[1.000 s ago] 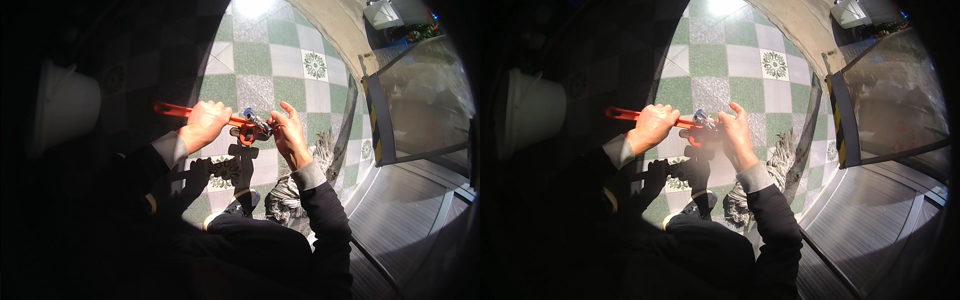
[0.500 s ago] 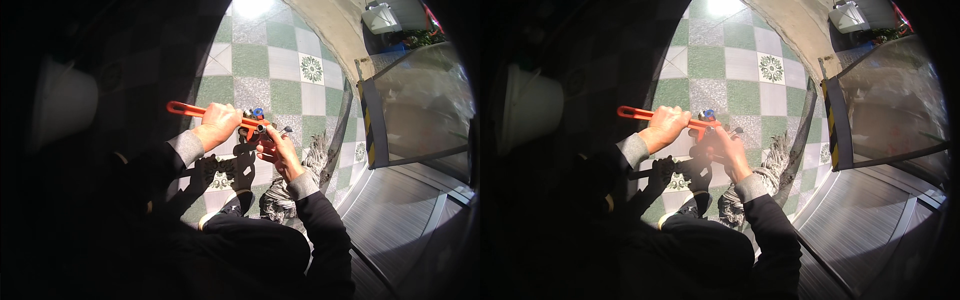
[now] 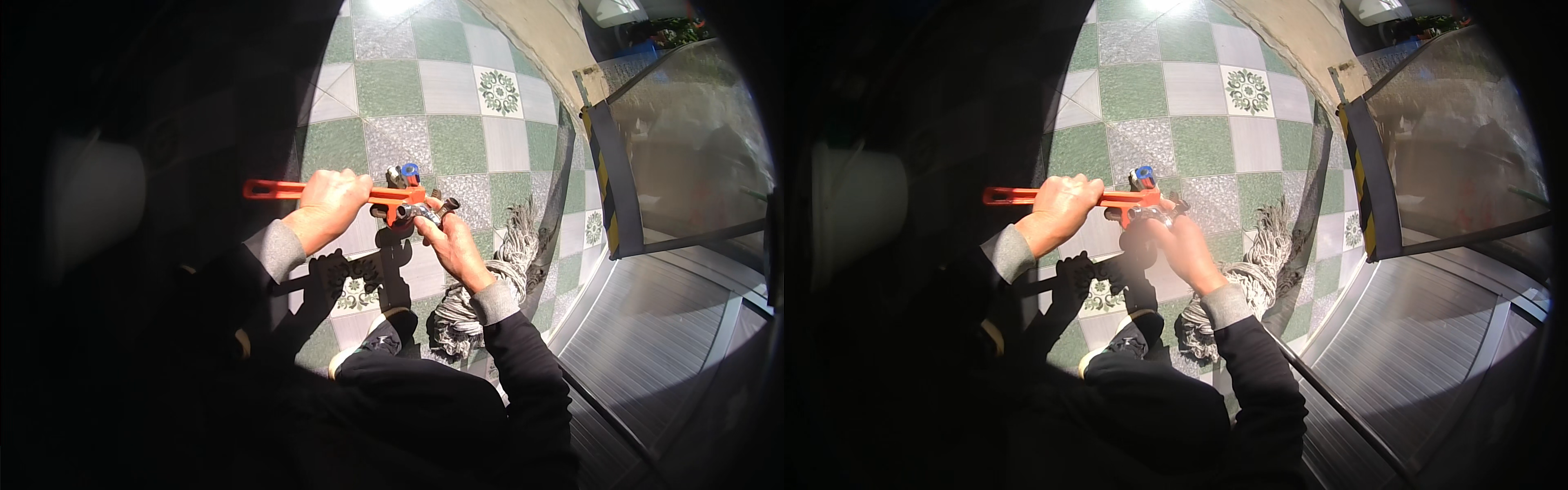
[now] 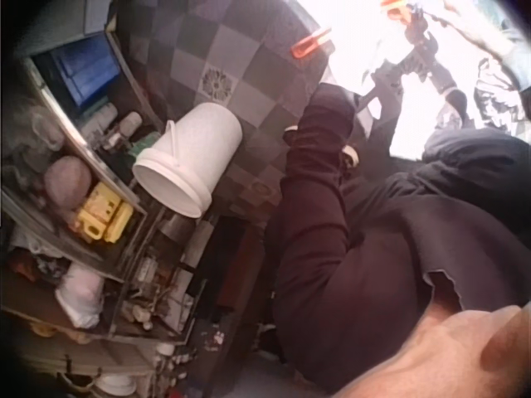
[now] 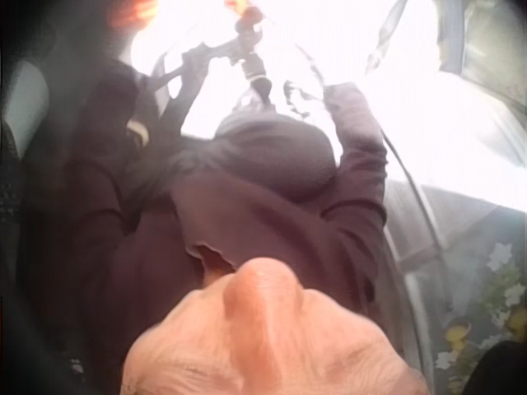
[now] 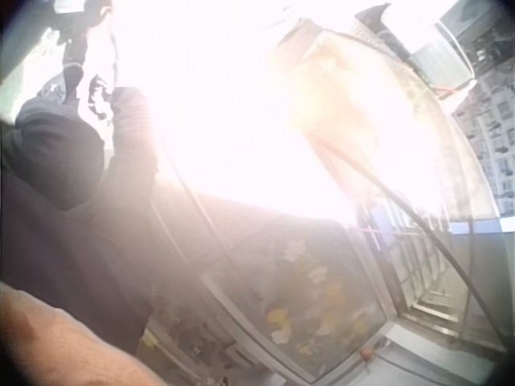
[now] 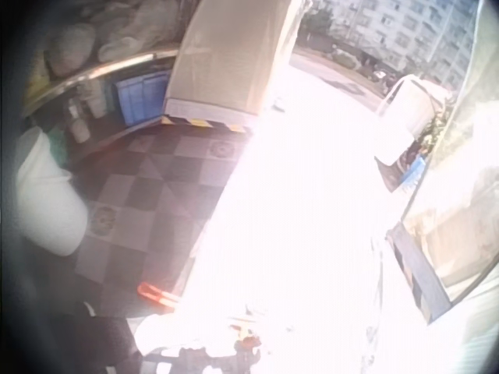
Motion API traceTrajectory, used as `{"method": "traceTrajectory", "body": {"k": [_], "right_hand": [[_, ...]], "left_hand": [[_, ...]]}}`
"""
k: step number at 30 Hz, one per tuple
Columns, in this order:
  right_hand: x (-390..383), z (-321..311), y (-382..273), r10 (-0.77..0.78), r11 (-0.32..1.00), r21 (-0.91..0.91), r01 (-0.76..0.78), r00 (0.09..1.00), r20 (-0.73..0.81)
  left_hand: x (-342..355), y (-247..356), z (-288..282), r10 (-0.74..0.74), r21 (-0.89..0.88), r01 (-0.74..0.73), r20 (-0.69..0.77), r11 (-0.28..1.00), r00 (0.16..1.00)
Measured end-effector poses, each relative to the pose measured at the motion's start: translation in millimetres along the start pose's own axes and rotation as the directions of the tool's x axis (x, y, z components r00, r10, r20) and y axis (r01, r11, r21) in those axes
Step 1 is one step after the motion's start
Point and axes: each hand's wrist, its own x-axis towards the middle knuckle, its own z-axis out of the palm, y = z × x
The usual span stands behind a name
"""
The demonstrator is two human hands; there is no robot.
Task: The person disassembles a plumbing valve using a pipe wrench, removes a blue cap, and reassembles the fixture. They tighten the components and inspect the assembled valve.
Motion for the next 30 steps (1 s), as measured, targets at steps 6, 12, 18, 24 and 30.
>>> {"method": "traceTrajectory", "body": {"k": [6, 12, 18, 24, 30], "right_hand": [[1.9, 11.0, 7.2, 0.201, 0.848, 0.513, -0.128, 0.975, -0.090], [18.1, 44.0, 33.2, 0.305, 0.651, 0.759, -0.029, 0.925, -0.226], [27.3, 63.0, 64.7, 0.338, 0.799, 0.599, -0.056, 0.866, -0.369], [30.5, 57.5, 41.0, 0.163, 0.880, 0.473, 0.056, 0.897, -0.411], [29.7, 52.5, 9.6, 0.354, 0.689, 0.725, -0.004, 0.874, -0.331]], "left_hand": [[-12.4, 8.6, 6.4, -0.033, -0.063, 0.040, 0.118, 0.997, 0.992], [-27.6, 23.5, 18.7, -0.090, -0.063, 0.103, 0.188, 0.993, 0.978], [-43.3, 16.3, 28.6, -0.095, -0.092, 0.110, 0.157, 0.990, 0.983], [-41.8, 19.6, 22.2, -0.097, -0.109, 0.120, 0.197, 0.987, 0.976], [-30.9, 9.8, 15.9, -0.105, -0.671, 0.560, 0.591, 0.485, 0.800]]}}
